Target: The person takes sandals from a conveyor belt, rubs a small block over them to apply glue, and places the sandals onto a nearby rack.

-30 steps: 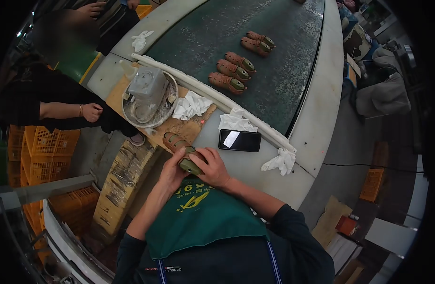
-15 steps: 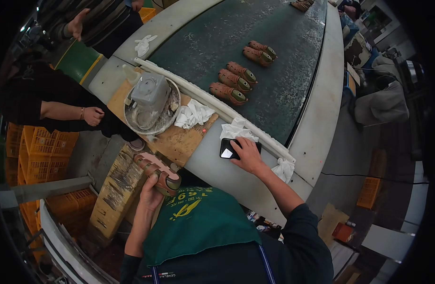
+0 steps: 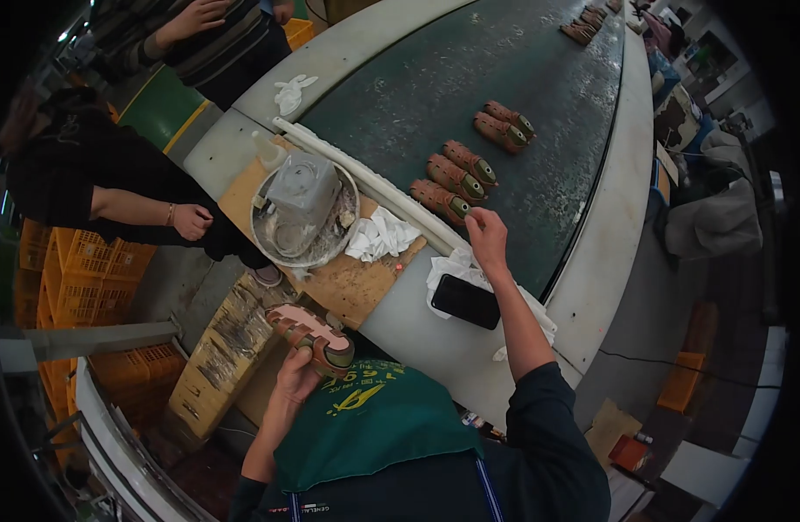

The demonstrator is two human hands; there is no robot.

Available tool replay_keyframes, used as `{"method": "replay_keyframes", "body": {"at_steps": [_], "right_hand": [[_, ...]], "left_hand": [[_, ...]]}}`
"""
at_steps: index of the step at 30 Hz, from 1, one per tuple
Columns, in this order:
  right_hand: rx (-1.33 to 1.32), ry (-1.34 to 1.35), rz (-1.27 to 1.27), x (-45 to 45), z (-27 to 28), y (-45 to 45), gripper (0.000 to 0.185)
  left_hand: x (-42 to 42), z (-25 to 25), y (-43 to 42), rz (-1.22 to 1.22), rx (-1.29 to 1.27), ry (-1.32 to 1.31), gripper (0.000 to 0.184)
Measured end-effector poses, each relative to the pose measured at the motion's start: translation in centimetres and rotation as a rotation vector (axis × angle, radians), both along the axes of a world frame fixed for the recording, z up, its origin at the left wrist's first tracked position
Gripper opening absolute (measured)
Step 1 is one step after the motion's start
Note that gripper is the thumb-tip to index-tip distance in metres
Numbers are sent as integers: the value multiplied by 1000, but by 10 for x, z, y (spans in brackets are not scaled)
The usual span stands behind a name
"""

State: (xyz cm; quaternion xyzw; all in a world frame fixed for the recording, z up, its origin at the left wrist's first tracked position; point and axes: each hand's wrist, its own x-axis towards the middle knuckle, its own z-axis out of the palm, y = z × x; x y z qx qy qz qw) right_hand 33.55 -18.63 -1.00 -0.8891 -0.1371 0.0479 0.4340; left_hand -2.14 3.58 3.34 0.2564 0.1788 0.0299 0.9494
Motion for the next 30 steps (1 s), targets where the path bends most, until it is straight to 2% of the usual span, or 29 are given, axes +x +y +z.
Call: {"method": "replay_keyframes", "body": {"at_steps": [2, 3, 5, 6, 7, 9, 10, 14, 16, 19, 21, 23, 25, 27, 30], "right_hand": [[-161, -263, 194, 12, -2, 19, 35], [-163, -261, 203, 14, -7, 24, 35], [-444, -400, 105, 29, -18, 26, 50], [-554, -375, 222, 34, -19, 26, 64], [-556, -383, 220, 41, -21, 28, 64], [-565, -227, 213, 44, -25, 34, 66], [-519, -273, 183, 43, -36, 34, 68], [-449, -432, 200, 47, -51, 32, 56], [-403, -451, 146, 59, -59, 34, 52], [-473, -348, -19, 91, -56, 45, 54], [-563, -304, -23, 100, -42, 56, 54], [-606, -612, 0, 95, -25, 75, 50], [-211, -521, 347, 58, 1, 110, 41], [37, 83, 410, -10, 3, 149, 34], [-96, 54, 474, -56, 23, 185, 34]], "left_hand": [[-13, -16, -1, 108, -93, 144, 69], [-19, -15, -1, 117, -97, 145, 69], [-21, -9, 0, 183, -11, 139, 68], [-23, -9, 2, 186, 5, 128, 66], [-22, -10, 4, 186, 3, 119, 66], [-26, -8, 2, 199, -33, 166, 66], [-29, -13, 3, 205, -68, 215, 65], [-21, -6, 0, 268, -35, 255, 64], [-16, 0, 0, 204, -37, 206, 64], [-16, 4, 1, 243, 18, 199, 65], [-17, 3, 1, 300, 23, 166, 65], [-22, 1, -1, 361, 13, 123, 66], [-24, -9, 0, 386, -27, 100, 66], [-24, -16, 7, 283, -140, 155, 64], [-17, -33, 15, 243, -163, 178, 62]]}}
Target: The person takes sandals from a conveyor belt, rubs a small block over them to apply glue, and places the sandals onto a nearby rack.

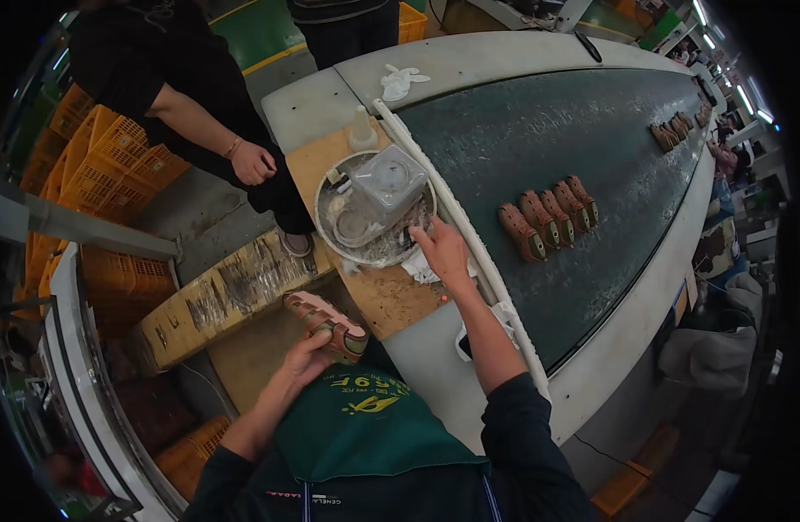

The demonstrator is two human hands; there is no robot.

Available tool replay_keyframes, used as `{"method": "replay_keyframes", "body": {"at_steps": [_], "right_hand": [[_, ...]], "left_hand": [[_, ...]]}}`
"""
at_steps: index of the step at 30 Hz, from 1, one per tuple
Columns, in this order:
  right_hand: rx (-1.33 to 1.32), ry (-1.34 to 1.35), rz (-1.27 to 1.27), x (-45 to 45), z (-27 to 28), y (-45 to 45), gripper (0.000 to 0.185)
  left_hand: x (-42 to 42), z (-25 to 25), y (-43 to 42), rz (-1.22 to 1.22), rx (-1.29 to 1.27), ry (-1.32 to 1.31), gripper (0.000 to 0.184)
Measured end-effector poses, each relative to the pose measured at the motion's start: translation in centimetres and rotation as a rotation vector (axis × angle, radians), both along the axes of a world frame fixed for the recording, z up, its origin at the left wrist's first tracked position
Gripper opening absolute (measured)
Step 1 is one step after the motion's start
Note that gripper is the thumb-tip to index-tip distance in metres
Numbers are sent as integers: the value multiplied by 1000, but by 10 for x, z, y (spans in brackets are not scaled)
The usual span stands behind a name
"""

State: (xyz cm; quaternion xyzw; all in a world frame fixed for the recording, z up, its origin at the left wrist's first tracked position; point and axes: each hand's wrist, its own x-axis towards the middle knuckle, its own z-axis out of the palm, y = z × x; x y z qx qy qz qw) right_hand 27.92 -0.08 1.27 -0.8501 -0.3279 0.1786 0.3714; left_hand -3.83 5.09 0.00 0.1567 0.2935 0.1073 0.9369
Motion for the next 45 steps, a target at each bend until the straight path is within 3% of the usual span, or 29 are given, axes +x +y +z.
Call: {"method": "replay_keyframes", "body": {"at_steps": [2, 6, 8, 10, 12, 13, 18, 20, 21, 23, 27, 29, 33, 35, 36, 38, 39, 41, 42, 43, 45], "right_hand": [[-116, -269, 77, -5, -18, 11, 37], [-30, -232, 48, -7, -40, 15, 36], [228, -328, -27, -21, -42, 15, 35], [288, -446, -1, -29, -46, 16, 33], [350, 179, -148, -37, -44, 14, 29], [353, 324, -164, -45, -25, 13, 30], [363, 471, 145, -65, -5, 45, 37], [300, -10, 334, -67, -7, 64, 39], [299, -9, 343, -65, -8, 72, 39], [185, -428, 400, -65, -13, 82, 40], [121, -524, 448, -62, -16, 87, 40], [156, -1, 210, -68, -10, 86, 40], [225, 333, 16, -68, -21, 70, 40], [257, 663, -257, -68, -16, 62, 38], [264, 663, -272, -66, -18, 56, 38], [201, 423, -85, -59, -27, 43, 39], [216, 423, -99, -56, -28, 38, 39], [128, 205, 10, -50, -27, 28, 38], [148, 198, -3, -46, -15, 25, 38], [249, 430, -36, -45, 7, 22, 39], [443, 750, -48, -44, 60, 15, 43]], "left_hand": [[7, 11, 7, -15, 18, -1, 60], [0, 11, 24, -73, 69, -38, 59], [-4, 13, 29, -45, 91, -71, 58], [-7, 12, 36, -7, 106, -98, 59], [-13, 14, 38, 37, 96, -115, 59], [-15, 19, 40, 60, 102, -142, 54], [-24, 13, 47, 90, 163, -149, 49], [-26, 12, 49, 82, 228, -125, 50], [-25, 14, 51, 91, 227, -124, 50], [-27, 16, 51, 110, 212, -130, 50], [-31, 8, 55, 77, 224, -116, 59], [-29, 15, 58, 66, 200, -85, 50], [-21, 6, 62, 29, 284, 6, 49], [-11, 4, 71, 39, 559, 36, 48], [-4, 12, 74, 23, 561, 34, 48], [9, 36, 80, 42, 831, 110, 47], [15, 38, 84, 26, 843, 104, 47], [28, 44, 94, -53, 1301, 160, 49], [40, 74, 99, -28, 1476, 91, 53], [52, 81, 103, -35, 1498, 75, 53], [74, 98, 109, 162, 2132, -83, 57]]}}
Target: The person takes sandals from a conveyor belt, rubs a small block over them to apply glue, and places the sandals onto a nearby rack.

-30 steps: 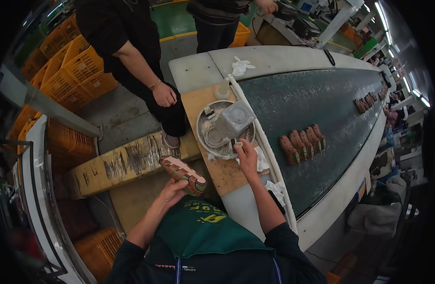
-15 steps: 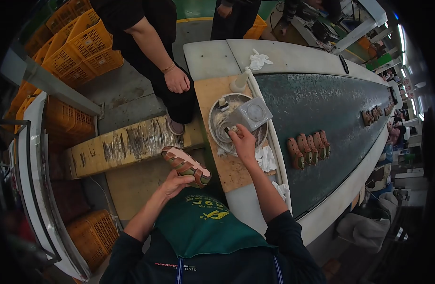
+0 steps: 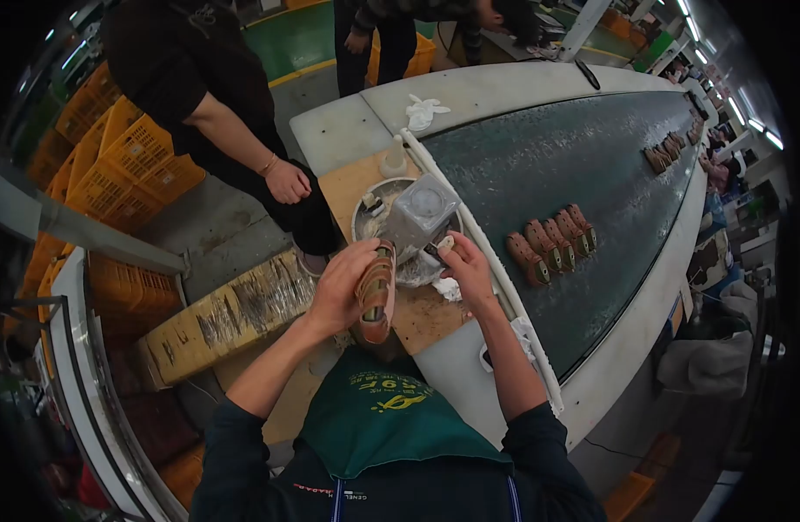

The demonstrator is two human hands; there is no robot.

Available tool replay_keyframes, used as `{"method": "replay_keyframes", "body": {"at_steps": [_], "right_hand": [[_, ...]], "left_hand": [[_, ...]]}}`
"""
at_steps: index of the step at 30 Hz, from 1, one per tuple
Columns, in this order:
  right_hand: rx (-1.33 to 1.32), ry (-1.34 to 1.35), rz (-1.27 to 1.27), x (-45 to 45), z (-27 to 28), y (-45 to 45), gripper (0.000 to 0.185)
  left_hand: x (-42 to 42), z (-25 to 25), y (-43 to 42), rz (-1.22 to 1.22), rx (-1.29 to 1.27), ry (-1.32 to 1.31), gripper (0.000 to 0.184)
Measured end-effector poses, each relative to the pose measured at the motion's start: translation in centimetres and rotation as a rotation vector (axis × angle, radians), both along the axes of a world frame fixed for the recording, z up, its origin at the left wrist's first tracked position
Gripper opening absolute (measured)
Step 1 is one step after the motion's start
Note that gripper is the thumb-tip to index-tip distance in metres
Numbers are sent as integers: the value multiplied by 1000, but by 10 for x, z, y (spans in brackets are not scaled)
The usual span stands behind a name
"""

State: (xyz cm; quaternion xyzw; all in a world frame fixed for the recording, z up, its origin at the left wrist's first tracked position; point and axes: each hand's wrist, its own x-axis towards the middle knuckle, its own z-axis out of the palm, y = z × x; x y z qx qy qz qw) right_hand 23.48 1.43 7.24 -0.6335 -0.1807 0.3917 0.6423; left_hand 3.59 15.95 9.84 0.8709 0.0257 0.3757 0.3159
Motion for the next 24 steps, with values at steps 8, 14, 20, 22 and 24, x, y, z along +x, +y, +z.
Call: {"method": "replay_keyframes", "body": {"at_steps": [8, 14, 20, 22, 24], "right_hand": [[330, -147, -8, 27, 84, -34, 41], [361, -229, 45, 42, 83, -43, 41], [400, -226, 88, 37, 84, -49, 41], [411, -227, 103, 33, 84, -52, 41], [421, -235, 122, 28, 86, -53, 41]], "left_hand": [[54, 53, -27, -147, 268, -91, 58], [68, 64, -44, -199, 331, -85, 56], [70, 69, -50, -201, 338, -62, 56], [68, 68, -52, -204, 325, -67, 57], [68, 65, -51, -181, 311, -37, 57]]}}
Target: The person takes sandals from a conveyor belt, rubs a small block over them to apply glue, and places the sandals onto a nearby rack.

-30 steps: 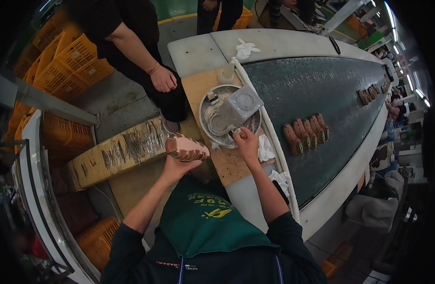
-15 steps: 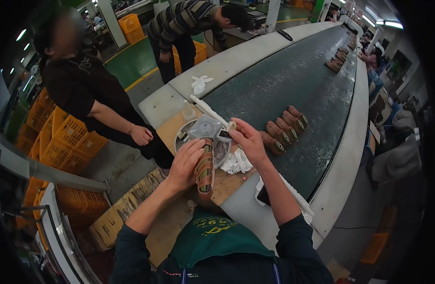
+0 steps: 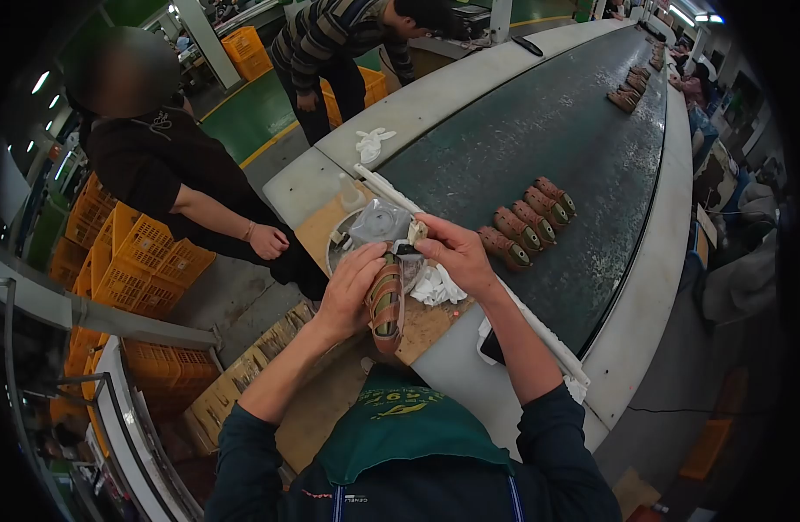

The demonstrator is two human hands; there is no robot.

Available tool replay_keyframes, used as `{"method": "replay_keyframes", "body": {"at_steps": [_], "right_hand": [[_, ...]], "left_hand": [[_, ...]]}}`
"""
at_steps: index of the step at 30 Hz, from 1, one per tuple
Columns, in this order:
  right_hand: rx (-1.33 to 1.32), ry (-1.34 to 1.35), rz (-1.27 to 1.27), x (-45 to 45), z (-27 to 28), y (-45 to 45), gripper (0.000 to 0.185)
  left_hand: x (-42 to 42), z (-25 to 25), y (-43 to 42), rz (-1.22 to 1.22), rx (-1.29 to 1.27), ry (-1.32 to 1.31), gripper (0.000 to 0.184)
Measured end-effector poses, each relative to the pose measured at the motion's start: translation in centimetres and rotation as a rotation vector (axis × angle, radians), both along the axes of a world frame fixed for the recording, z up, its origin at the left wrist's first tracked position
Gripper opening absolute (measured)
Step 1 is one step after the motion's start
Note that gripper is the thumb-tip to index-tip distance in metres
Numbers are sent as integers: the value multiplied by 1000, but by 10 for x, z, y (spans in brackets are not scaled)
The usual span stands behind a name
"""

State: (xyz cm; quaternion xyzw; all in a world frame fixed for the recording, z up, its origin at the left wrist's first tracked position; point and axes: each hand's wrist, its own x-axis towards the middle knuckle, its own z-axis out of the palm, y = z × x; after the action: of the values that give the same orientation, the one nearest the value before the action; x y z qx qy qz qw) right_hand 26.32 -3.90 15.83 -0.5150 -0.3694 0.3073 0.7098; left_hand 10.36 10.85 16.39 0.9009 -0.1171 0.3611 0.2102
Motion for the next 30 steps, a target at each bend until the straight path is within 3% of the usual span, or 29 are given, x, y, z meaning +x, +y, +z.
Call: {"method": "replay_keyframes", "body": {"at_steps": [8, 10, 14, 16, 19, 23, 25, 30], "right_hand": [[-44, -9, 113, -15, 25, -8, 42], [-46, -36, 117, -13, 28, -7, 42], [-58, -142, 100, -15, 44, -6, 42], [-51, -153, 100, -13, 47, -4, 40], [-36, -173, 99, -12, 51, -1, 39], [-33, -209, 80, -7, 49, 0, 39], [-30, -216, 94, -7, 47, 0, 39], [-34, -240, 83, -8, 39, 3, 39]], "left_hand": [[-7, -12, 7, 64, -72, 179, 64], [-11, -12, 6, 101, -218, 424, 66], [-19, 3, 1, 108, -366, 560, 67], [-20, 28, -3, -10, -618, 895, 67], [-30, 39, -2, -140, -714, 993, 69], [-40, 33, -1, -310, -850, 994, 74], [-46, 31, -1, -392, -1089, 1022, 78], [-52, 31, 2, -453, -1250, 922, 71]]}}
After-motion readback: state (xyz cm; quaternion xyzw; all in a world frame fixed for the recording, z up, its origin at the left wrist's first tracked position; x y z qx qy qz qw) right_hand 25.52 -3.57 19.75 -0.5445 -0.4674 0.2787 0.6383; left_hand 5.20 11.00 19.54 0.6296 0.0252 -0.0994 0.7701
